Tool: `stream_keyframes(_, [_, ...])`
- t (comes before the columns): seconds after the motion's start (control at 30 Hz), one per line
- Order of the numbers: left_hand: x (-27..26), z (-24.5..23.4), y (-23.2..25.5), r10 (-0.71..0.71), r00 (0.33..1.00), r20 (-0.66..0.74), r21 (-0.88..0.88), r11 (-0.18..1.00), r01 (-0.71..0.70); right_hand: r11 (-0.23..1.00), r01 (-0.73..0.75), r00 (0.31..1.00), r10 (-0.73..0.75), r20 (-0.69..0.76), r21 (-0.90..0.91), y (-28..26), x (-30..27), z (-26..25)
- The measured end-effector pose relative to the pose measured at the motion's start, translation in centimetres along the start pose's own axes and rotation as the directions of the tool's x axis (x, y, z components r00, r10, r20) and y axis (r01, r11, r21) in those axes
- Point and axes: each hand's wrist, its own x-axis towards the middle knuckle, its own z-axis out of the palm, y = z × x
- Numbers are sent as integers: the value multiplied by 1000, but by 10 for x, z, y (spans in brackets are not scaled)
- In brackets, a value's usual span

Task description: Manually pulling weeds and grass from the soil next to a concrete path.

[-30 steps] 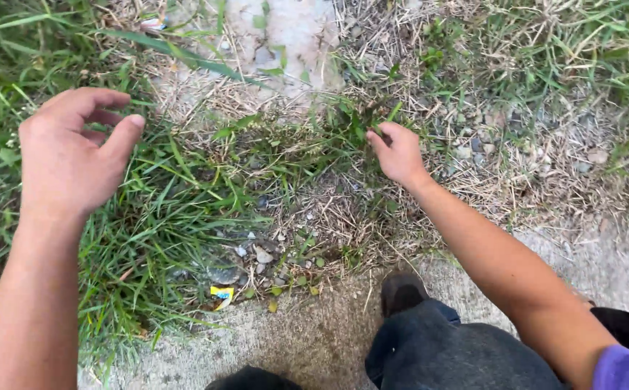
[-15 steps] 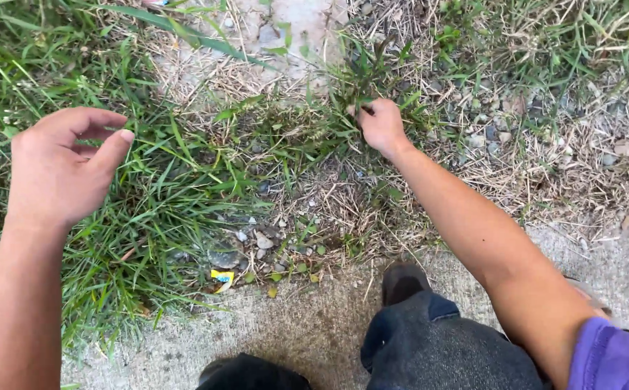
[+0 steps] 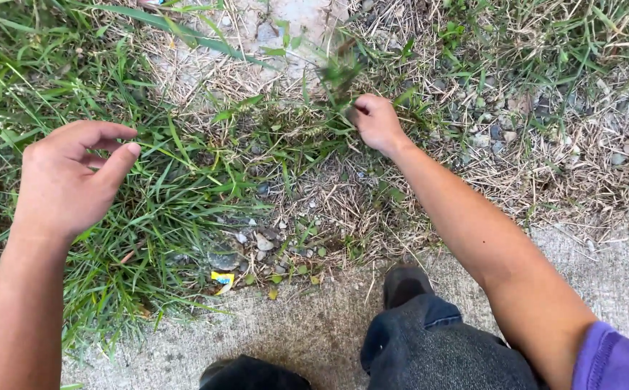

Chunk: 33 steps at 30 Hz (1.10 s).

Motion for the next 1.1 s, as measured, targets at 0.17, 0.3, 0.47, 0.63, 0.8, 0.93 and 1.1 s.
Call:
stream_keyframes(0.17, [4,9,-1,86,996,21,-28,996,-86,950,218,969,-183,166,-225,-4,-3,9])
stream_keyframes(0.3, [5,11,4,104,994,45,-35,994,-103,940,248,966,-222,129,-234,-5,-5,10])
stream_keyframes(0.47, [5,14,2,133,990,49,-41,991,-131,980,175,981,-165,103,-98,2,2,10])
stream_keyframes(0.63, [2,16,6,90,992,85,-22,996,-88,996,80,985,-71,156,-50,-1,-6,6])
stream_keyframes(0.8, [2,23,17,108,984,140,-47,994,-103,994,104,969,-110,222,37,-1,-8,13])
stream_keyframes(0.93, [2,26,25,93,978,186,-37,995,-88,994,90,985,-97,146,58,7,-6,19])
stream_keyframes(1.1, [-1,26,33,91,978,187,-25,996,-88,988,83,989,-98,113,130,15,-3,23])
